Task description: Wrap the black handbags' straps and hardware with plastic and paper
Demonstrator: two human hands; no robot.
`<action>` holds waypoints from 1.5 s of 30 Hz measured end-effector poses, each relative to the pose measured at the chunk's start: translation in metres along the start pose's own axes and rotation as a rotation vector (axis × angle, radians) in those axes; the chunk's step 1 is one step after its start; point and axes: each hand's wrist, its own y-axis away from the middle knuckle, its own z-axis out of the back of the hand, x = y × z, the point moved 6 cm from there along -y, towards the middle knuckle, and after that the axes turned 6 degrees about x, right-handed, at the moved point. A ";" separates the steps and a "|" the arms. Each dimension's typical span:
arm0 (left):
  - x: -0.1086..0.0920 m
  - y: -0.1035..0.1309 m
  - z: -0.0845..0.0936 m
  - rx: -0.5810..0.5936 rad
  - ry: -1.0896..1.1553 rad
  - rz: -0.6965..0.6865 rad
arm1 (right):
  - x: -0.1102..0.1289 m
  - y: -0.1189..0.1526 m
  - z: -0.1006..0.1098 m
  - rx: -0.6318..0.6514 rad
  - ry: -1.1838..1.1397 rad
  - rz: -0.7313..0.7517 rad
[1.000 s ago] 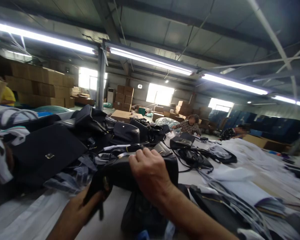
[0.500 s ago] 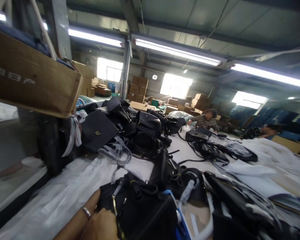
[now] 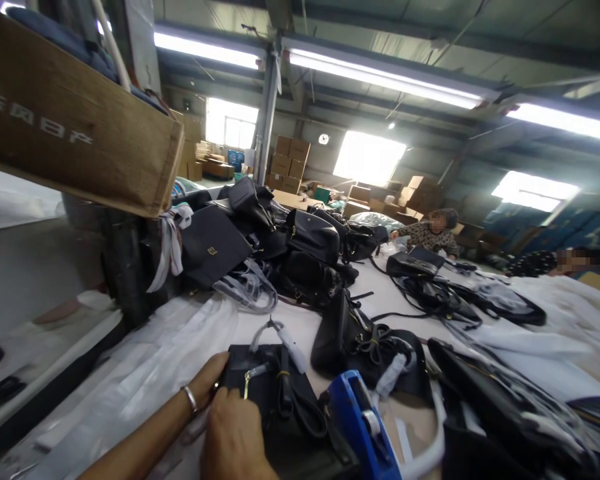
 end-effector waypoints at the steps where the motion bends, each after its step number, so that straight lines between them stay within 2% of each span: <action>1: 0.003 -0.005 0.002 0.007 -0.019 -0.007 | -0.008 0.001 0.005 -0.022 -0.016 -0.047; 4: 0.009 -0.020 0.012 0.032 -0.102 -0.022 | -0.020 -0.004 0.007 -0.063 -0.066 -0.140; 7: 0.003 -0.028 0.020 0.021 -0.238 -0.058 | -0.019 -0.016 -0.001 -0.043 -0.076 -0.126; 9: -0.011 -0.024 0.022 -0.035 -0.357 -0.118 | -0.021 -0.018 0.001 0.012 -0.075 -0.054; 11: -0.034 -0.014 0.018 -0.098 -0.478 -0.216 | -0.034 -0.010 0.017 0.006 -0.138 0.050; 13: -0.058 0.000 0.004 -0.093 -0.579 -0.326 | -0.065 0.003 0.046 -0.135 -0.242 0.075; 15: -0.077 0.013 -0.019 -0.001 -0.650 -0.423 | -0.107 0.016 0.069 -0.311 -0.280 -0.036; 17: -0.086 0.022 -0.046 0.141 -0.765 -0.543 | -0.141 0.019 0.073 -0.347 -0.289 -0.124; 19: -0.084 0.023 -0.071 0.264 -0.889 -0.654 | -0.159 0.014 0.059 -0.295 -0.318 -0.151; 21: -0.075 0.017 -0.089 0.342 -0.972 -0.714 | -0.169 0.005 0.038 -0.251 -0.408 -0.164; 23: -0.066 0.006 -0.098 0.397 -0.997 -0.732 | -0.175 -0.003 0.021 -0.249 -0.578 -0.168; 25: -0.061 -0.003 -0.104 0.453 -1.011 -0.759 | -0.181 -0.010 0.013 -0.260 -0.745 -0.142; 28: -0.065 -0.010 -0.108 0.516 -0.995 -0.810 | -0.186 -0.016 0.016 -0.229 -0.869 -0.074; 32: -0.076 -0.008 -0.114 0.550 -0.975 -0.857 | -0.189 -0.016 0.036 -0.214 -0.912 0.004; 34: -0.077 -0.005 -0.118 0.544 -0.993 -0.856 | -0.188 -0.010 0.049 -0.239 -0.850 0.050; 37: -0.077 -0.003 -0.122 0.554 -1.039 -0.846 | -0.183 -0.002 0.064 -0.208 -0.545 0.111; 40: -0.074 -0.005 -0.124 0.594 -1.077 -0.837 | -0.179 -0.001 0.066 -0.076 -0.213 0.125; 45: -0.067 -0.014 -0.125 0.644 -1.086 -0.809 | -0.176 -0.013 0.065 0.050 -0.064 0.174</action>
